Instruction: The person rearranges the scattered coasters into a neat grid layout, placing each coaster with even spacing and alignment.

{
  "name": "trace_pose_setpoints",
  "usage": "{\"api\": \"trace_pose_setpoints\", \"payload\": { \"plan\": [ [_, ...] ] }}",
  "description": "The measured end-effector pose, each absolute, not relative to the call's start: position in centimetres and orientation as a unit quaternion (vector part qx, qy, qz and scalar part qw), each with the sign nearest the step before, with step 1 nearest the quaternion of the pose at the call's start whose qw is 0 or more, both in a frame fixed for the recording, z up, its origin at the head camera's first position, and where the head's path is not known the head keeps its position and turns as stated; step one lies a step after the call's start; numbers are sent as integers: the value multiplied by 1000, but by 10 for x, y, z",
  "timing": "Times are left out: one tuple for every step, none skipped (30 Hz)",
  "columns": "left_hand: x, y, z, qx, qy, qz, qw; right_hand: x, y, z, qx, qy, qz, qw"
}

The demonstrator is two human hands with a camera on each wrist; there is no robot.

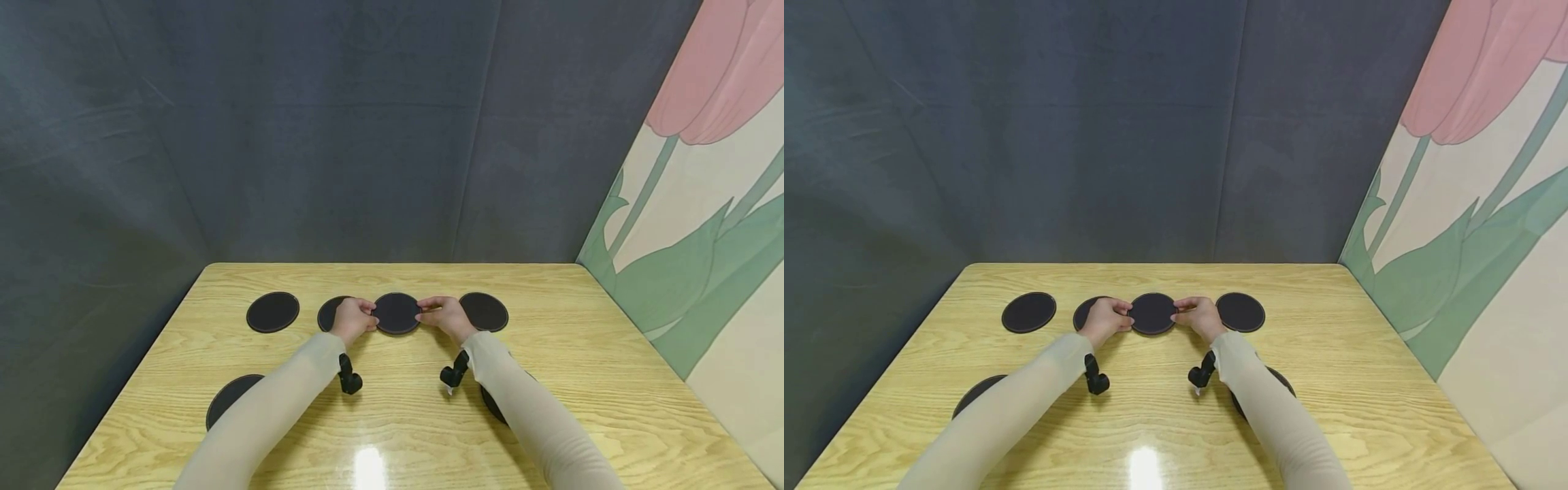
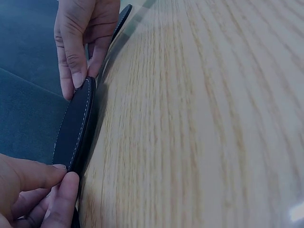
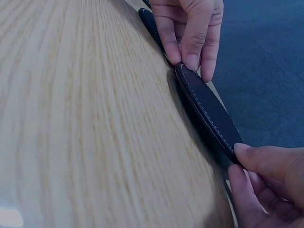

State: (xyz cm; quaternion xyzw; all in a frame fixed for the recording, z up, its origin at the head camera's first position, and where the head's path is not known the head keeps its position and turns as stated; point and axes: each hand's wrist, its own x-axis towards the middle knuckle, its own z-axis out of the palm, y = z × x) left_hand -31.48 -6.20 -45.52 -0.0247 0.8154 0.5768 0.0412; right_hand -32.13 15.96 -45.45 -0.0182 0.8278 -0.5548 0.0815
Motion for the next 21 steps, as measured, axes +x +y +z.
{"api": "trace_pose_setpoints", "payload": {
  "plan": [
    [-315,-62,-455,-27,817,574,43,-322,160,-455,-18,829,-553,82],
    [-315,-62,-455,-26,820,569,44,-322,160,-455,-18,830,-551,83],
    [-315,-62,-455,-26,823,566,46,-322,159,-455,-17,831,-550,84],
    [-315,-62,-455,-25,825,562,48,-322,159,-455,-18,833,-547,84],
    [-315,-63,-455,-24,827,559,49,-322,159,-455,-16,834,-545,85],
    [-315,-63,-455,-24,828,557,51,-322,159,-455,-15,835,-543,86],
    [-315,-63,-455,-24,829,556,52,-322,159,-454,-13,836,-542,86],
    [-315,-62,-455,-25,828,557,54,-322,158,-454,-9,836,-541,87],
    [-315,-62,-455,-24,828,558,55,-323,158,-455,-6,837,-540,87],
    [-315,-62,-454,-24,827,558,57,-324,158,-455,-4,838,-538,87],
    [-316,-62,-454,-25,827,558,58,-324,157,-455,1,838,-538,87],
    [-315,-62,-453,-25,827,558,58,-325,157,-456,2,838,-538,88],
    [-315,-62,-453,-24,827,559,59,-325,157,-456,3,838,-539,88],
    [-314,-62,-452,-24,826,560,61,-326,157,-457,5,838,-539,88],
    [-313,-62,-451,-24,825,561,63,-326,156,-457,5,838,-539,88],
    [-313,-62,-450,-25,824,562,65,-326,156,-457,8,837,-540,88],
    [-312,-63,-450,-23,823,564,65,-326,156,-457,9,837,-540,88],
    [-312,-63,-449,-23,821,567,68,-326,156,-457,10,836,-541,88],
    [-313,-63,-449,-23,819,568,70,-326,156,-457,13,837,-540,88],
    [-312,-63,-449,-21,820,567,71,-326,156,-457,15,836,-541,88],
    [-312,-63,-448,-21,819,568,73,-326,156,-458,14,837,-539,88]
  ]
}}
